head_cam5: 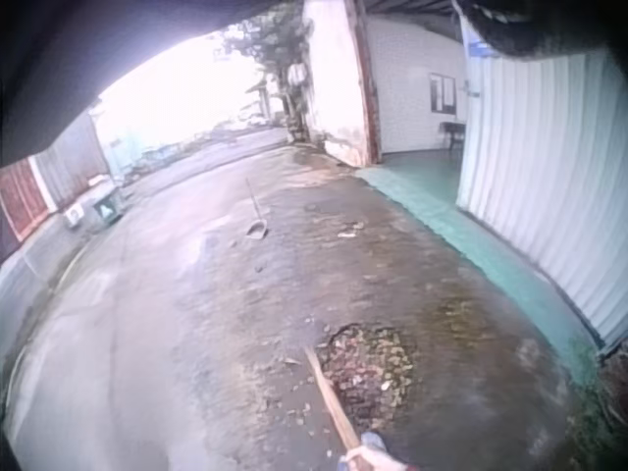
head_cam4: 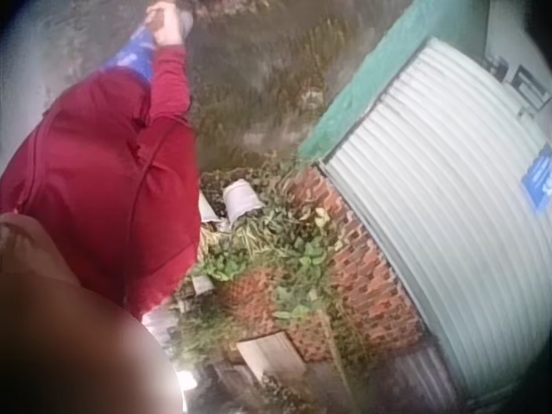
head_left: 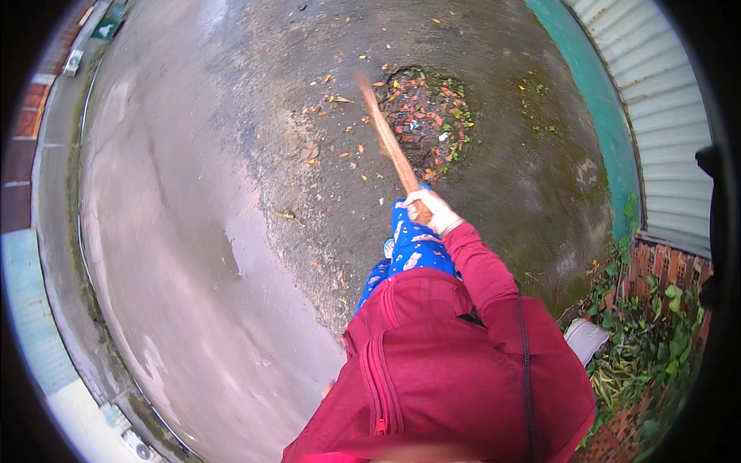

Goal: The person sweeps wet leaves and debris on a concrete surface using a traditional broom and dustpan. They gather the debris into piles, scoop it into the dustpan, and walk to a green bin to dispose of it before returning to sweep more areas.

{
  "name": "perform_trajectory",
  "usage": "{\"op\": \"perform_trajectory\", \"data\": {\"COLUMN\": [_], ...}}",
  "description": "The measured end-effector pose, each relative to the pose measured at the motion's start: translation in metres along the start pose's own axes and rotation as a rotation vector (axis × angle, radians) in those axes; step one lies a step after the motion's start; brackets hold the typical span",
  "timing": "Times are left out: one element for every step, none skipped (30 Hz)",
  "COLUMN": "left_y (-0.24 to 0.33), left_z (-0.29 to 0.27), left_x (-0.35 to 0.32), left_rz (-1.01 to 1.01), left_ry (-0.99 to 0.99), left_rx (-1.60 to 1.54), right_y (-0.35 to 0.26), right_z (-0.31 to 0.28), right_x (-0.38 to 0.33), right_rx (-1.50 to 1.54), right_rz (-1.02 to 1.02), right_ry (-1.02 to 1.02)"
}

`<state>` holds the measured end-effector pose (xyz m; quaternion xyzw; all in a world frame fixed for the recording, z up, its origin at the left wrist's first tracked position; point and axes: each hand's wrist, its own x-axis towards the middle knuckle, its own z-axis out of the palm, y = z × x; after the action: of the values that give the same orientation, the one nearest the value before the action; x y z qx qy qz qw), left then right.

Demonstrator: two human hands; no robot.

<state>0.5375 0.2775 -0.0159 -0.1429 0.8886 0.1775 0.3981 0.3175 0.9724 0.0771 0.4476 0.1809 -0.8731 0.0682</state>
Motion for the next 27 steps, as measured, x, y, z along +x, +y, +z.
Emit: {"op": "perform_trajectory", "data": {"left_y": [0.043, 0.094, 0.149, 0.203, 0.254, 0.299, 0.339, 0.370, 0.394, 0.414, 0.429, 0.441, 0.450, 0.459, 0.468, 0.476, 0.486, 0.495, 0.505, 0.516, 0.527, 0.538, 0.550, 0.562, 0.574, 0.586, 0.599], "left_z": [-0.008, -0.019, -0.036, -0.053, -0.072, -0.091, -0.107, -0.122, -0.133, -0.142, -0.148, -0.151, -0.152, -0.150, -0.147, -0.143, -0.137, -0.133, -0.129, -0.125, -0.123, -0.122, -0.123, -0.124, -0.127, -0.132, -0.138], "left_x": [0.017, 0.033, 0.047, 0.057, 0.062, 0.064, 0.065, 0.064, 0.063, 0.063, 0.061, 0.059, 0.057, 0.054, 0.049, 0.043, 0.036, 0.028, 0.021, 0.015, 0.012, 0.011, 0.014, 0.020, 0.028, 0.040, 0.053], "left_rz": [-0.021, -0.055, -0.086, -0.084, -0.067, -0.049, 0.023, 0.049, -0.001, 0.034, -0.020, -0.037, -0.050, -0.101, -0.138, -0.208, -0.221, -0.234, -0.246, -0.249, -0.236, -0.220, -0.189, -0.145, -0.098, -0.051, -0.031], "left_ry": [-0.045, -0.096, -0.125, -0.137, -0.134, -0.118, -0.099, -0.070, -0.031, -0.016, -0.004, -0.003, 0.010, 0.008, -0.011, -0.023, -0.051, -0.079, -0.107, -0.145, -0.184, -0.226, -0.269, -0.313, -0.348, -0.371, -0.358], "left_rx": [-0.097, -0.227, -0.372, -0.482, -0.559, -0.628, -0.709, -0.775, -0.780, -0.809, -0.773, -0.747, -0.720, -0.687, -0.651, -0.656, -0.618, -0.575, -0.530, -0.488, -0.441, -0.381, -0.310, -0.228, -0.149, -0.083, -0.090], "right_y": [-0.012, -0.026, -0.039, -0.051, -0.067, -0.081, -0.104, -0.123, -0.150, -0.173, -0.199, -0.220, -0.237, -0.248, -0.252, -0.251, -0.243, -0.233, -0.218, -0.207, -0.195, -0.190, -0.188, -0.191, -0.199, -0.209, -0.223], "right_z": [-0.009, -0.020, -0.029, -0.041, -0.052, -0.064, -0.076, -0.088, -0.100, -0.110, -0.119, -0.123, -0.125, -0.121, -0.113, -0.102, -0.087, -0.071, -0.052, -0.036, -0.018, -0.005, 0.007, 0.018, 0.025, 0.034, 0.038], "right_x": [-0.009, -0.015, -0.018, -0.020, -0.017, -0.015, -0.008, 0.000, 0.010, 0.023, 0.037, 0.054, 0.070, 0.088, 0.105, 0.121, 0.135, 0.146, 0.155, 0.160, 0.161, 0.159, 0.153, 0.146, 0.135, 0.124, 0.110], "right_rx": [-0.023, -0.052, -0.019, -0.006, -0.009, -0.018, -0.021, -0.008, 0.000, 0.030, 0.115, 0.223, 0.293, 0.255, 0.229, 0.209, 0.099, 0.014, -0.112, -0.227, -0.271, -0.332, -0.336, -0.369, -0.368, -0.405, -0.344], "right_rz": [-0.030, -0.066, -0.120, -0.119, -0.215, -0.208, -0.286, -0.336, -0.323, -0.375, -0.358, -0.358, -0.364, -0.344, -0.354, -0.406, -0.391, -0.302, -0.220, -0.178, -0.123, 0.013, 0.052, 0.223, 0.177, 0.201, 0.240], "right_ry": [-0.036, 0.047, 0.012, 0.141, 0.141, 0.241, 0.220, 0.151, 0.277, 0.255, 0.335, 0.417, 0.455, 0.346, 0.320, 0.353, 0.325, 0.295, 0.313, 0.301, 0.290, 0.266, 0.133, 0.165, 0.071, 0.032, -0.088]}}
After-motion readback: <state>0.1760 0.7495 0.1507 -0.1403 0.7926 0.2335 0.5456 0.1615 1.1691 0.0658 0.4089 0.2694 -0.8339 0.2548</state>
